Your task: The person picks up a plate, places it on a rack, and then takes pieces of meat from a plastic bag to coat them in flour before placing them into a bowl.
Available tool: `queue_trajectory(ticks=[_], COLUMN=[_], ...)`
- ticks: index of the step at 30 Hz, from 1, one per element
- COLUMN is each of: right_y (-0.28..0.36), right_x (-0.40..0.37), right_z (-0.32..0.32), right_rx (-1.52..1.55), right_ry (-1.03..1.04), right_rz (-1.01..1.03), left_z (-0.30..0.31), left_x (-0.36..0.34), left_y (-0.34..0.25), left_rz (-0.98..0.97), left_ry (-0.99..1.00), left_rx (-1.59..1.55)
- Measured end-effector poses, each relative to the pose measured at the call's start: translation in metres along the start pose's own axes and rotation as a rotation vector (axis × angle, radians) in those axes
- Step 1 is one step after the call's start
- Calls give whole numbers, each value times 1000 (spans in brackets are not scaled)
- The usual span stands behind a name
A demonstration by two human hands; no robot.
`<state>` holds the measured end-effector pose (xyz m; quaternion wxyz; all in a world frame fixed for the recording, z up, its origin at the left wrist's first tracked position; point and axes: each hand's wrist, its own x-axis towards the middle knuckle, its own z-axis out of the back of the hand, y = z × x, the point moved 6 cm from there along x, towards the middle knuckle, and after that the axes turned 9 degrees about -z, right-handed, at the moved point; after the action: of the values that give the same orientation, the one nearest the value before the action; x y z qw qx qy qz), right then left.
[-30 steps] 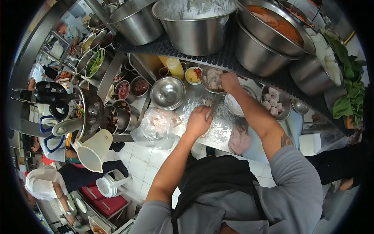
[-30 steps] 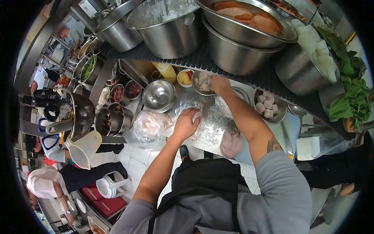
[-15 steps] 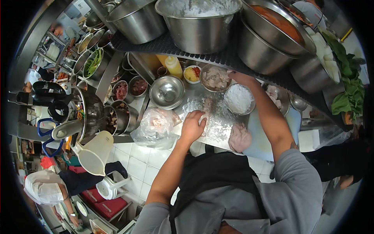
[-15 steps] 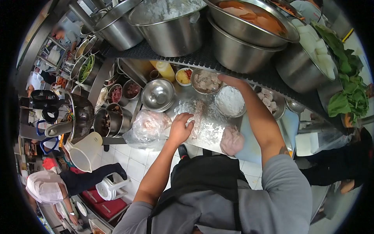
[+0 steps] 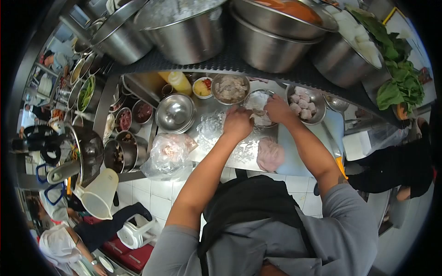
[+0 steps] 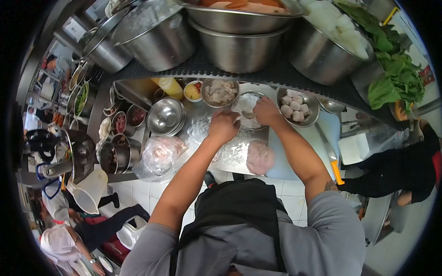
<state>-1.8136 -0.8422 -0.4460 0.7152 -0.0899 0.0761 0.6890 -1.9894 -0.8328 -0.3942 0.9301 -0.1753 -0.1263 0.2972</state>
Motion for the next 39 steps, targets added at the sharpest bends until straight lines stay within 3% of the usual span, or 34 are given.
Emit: queue_trajectory(ticks=[5, 8, 15, 20, 24, 26, 30, 32, 38, 39], right_y=[-15, -12, -11, 16, 26, 27, 30, 28, 7, 16], right_x=[-3, -13, -10, -1, 14, 18, 22, 22, 39, 34], right_z=[2, 5, 6, 3, -21, -21, -12, -12, -29, -24], right_rx=[154, 237, 272, 250, 180, 111, 75, -11, 318, 208], right_ry=[-84, -213, -162, -201, -84, 33, 45, -27, 8, 27], right_rz=[-63, -56, -21, 52, 25, 25, 24, 92, 2, 21], left_z=[-78, -93, -75, -45, -28, -9, 14, 20, 46, 48], left_x=[68, 79, 79, 59, 33, 17, -15, -30, -59, -65], left_y=[-14, -14, -8, 16, 36, 35, 36, 41, 38, 38], left_rz=[-89, -77, -48, 7, 50, 124, 313, 321, 318, 331], left_ry=[525, 536, 534, 98, -301, -323, -280, -295, -382, -393], left_rx=[384, 342, 305, -12, -194, -360, -489, -457, -437, -436])
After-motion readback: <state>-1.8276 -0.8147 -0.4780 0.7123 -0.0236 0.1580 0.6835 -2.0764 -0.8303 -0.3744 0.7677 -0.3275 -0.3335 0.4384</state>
